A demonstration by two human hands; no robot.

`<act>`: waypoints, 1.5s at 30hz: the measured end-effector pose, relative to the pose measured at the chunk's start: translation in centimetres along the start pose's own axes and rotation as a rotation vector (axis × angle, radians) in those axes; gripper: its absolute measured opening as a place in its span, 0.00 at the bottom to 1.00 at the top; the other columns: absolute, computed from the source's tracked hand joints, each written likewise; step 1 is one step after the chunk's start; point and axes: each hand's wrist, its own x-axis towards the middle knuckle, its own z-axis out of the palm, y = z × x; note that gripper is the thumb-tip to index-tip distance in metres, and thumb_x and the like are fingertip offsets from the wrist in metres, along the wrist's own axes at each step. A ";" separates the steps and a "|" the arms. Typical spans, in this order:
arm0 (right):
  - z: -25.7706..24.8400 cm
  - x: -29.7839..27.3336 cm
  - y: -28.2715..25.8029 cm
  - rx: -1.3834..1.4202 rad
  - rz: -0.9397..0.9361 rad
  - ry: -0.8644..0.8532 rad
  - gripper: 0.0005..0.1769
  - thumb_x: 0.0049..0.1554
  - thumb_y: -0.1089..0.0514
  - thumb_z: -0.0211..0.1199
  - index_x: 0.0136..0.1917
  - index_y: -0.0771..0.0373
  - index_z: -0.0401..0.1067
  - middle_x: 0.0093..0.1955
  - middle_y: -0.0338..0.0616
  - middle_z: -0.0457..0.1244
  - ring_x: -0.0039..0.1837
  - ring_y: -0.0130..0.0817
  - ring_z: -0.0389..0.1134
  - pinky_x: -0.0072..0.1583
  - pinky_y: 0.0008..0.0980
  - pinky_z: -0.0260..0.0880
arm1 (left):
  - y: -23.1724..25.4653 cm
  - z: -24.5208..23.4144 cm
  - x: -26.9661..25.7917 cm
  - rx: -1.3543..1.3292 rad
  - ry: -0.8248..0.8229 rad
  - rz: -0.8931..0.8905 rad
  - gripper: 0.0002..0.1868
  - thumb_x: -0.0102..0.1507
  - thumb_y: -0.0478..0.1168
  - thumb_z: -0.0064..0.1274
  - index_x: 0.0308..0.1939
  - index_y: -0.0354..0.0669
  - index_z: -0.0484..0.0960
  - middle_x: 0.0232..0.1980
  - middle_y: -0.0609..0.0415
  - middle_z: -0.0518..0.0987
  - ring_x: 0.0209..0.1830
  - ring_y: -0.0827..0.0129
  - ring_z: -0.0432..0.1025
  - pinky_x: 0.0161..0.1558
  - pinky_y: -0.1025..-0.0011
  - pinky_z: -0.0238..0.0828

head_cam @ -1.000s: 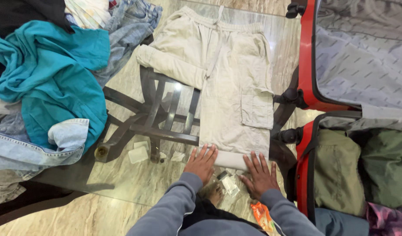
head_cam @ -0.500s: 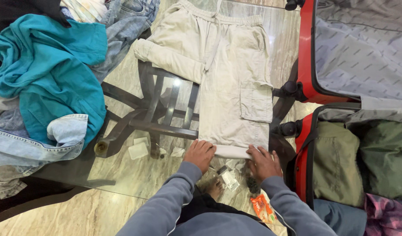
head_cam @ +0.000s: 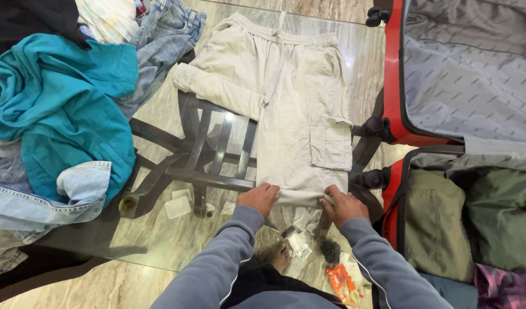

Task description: The person folds a pair of pants on a glass table and places them into an open suitcase alongside other folded garments.

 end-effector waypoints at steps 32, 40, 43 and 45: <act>8.9 2.2 6.4 -0.192 0.124 -0.187 0.59 0.54 0.14 0.38 0.84 0.42 0.19 0.87 0.38 0.16 0.85 0.36 0.14 0.76 0.64 0.13 | 0.4 2.7 -3.6 0.162 0.062 -0.060 0.52 0.63 0.65 0.51 0.80 0.47 0.43 0.83 0.54 0.45 0.82 0.56 0.40 0.76 0.48 0.32; 10.4 2.6 7.4 -0.187 0.114 -0.154 0.61 0.53 0.13 0.38 0.83 0.42 0.18 0.86 0.38 0.15 0.85 0.37 0.13 0.74 0.67 0.13 | 1.3 0.9 -3.2 0.078 -0.003 -0.142 0.50 0.64 0.64 0.50 0.81 0.52 0.43 0.83 0.54 0.47 0.82 0.54 0.41 0.76 0.47 0.30; 10.5 2.7 7.2 -0.183 0.111 -0.152 0.61 0.53 0.13 0.38 0.83 0.41 0.18 0.86 0.38 0.14 0.85 0.36 0.12 0.74 0.68 0.12 | 1.9 0.1 -3.0 0.122 -0.084 -0.174 0.48 0.64 0.63 0.51 0.80 0.57 0.45 0.83 0.53 0.45 0.83 0.55 0.39 0.77 0.48 0.30; 10.5 2.7 7.3 -0.182 0.106 -0.143 0.60 0.53 0.13 0.39 0.83 0.41 0.18 0.86 0.38 0.14 0.85 0.36 0.12 0.74 0.68 0.12 | 2.0 -0.1 -3.0 0.124 -0.104 -0.174 0.49 0.63 0.62 0.53 0.80 0.57 0.45 0.84 0.54 0.45 0.83 0.55 0.39 0.77 0.49 0.32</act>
